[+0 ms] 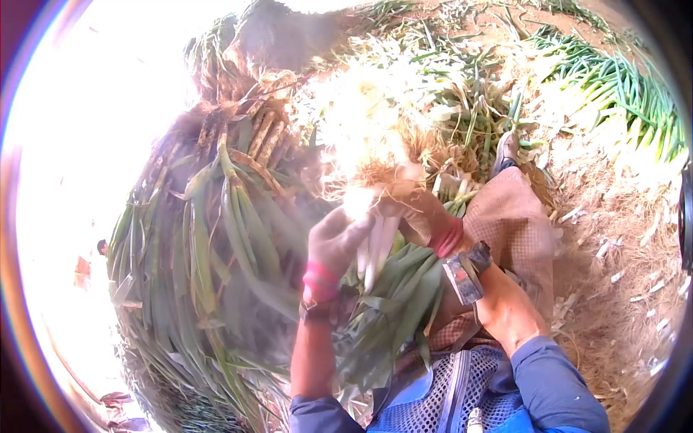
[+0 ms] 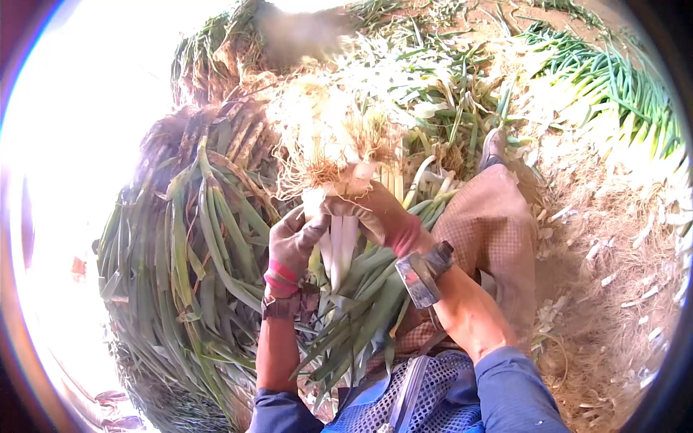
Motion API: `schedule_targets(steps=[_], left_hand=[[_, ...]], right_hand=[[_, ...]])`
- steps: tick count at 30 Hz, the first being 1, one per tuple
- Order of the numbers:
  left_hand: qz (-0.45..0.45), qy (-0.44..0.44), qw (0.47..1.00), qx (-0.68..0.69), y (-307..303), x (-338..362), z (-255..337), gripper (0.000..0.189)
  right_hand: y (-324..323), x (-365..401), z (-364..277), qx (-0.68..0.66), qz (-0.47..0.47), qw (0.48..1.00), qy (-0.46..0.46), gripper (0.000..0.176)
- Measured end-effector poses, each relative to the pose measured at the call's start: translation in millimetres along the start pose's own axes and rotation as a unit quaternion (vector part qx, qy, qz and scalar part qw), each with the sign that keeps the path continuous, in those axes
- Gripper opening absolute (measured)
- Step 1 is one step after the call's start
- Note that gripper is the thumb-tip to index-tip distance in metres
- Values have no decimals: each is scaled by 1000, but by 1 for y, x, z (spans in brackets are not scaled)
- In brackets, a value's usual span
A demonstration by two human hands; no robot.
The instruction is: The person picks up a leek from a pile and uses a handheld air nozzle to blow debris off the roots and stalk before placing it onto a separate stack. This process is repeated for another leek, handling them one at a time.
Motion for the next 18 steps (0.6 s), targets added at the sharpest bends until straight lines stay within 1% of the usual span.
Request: schedule_targets(steps=[2,3,4,6,7,8,9,10,12,13,14,16,17,18], left_hand=[[8,31,999,4,0,2,8,33],[7,34,999,4,2,4,10,33],[17,37,999,7,4,7,12,34],[25,48,998,8,7,10,16,36],[37,45,998,0,7,11,11,36],[48,39,998,-7,9,12,6,36],[52,47,997,32,12,14,1,34],[50,49,997,32,11,17,-3,34],[51,24,998,-3,6,24,-12,32],[43,26,999,8,2,29,-20,31],[43,13,999,-1,2,35,-21,36],[1,26,998,53,7,35,-22,56],[-1,27,998,54,10,34,-23,56],[-6,102,995,-14,22,35,-5,67]], right_hand=[[3,1,0,-125,36,991,27,33],[4,4,-5,169,16,980,-108,29],[3,8,-3,169,16,979,-109,29],[7,13,-11,234,-42,944,-230,27],[8,15,-12,236,-42,942,-234,27],[10,17,-14,186,13,968,-170,21],[11,19,-15,133,68,983,-103,18],[15,18,-18,134,69,983,-105,18],[25,15,-36,126,134,971,-153,17],[26,16,-50,112,180,974,-80,18],[24,4,-45,-152,207,966,-37,18],[20,0,-52,-168,189,967,6,19],[20,0,-51,-101,161,981,-35,21],[17,-1,-46,-32,132,988,-77,23]])
Point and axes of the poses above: each hand's wrist, its own x-axis away from the middle knuckle, its own y-axis out of the palm, z = x × y, the point moved 2 cm from there along -x, towards the middle knuckle
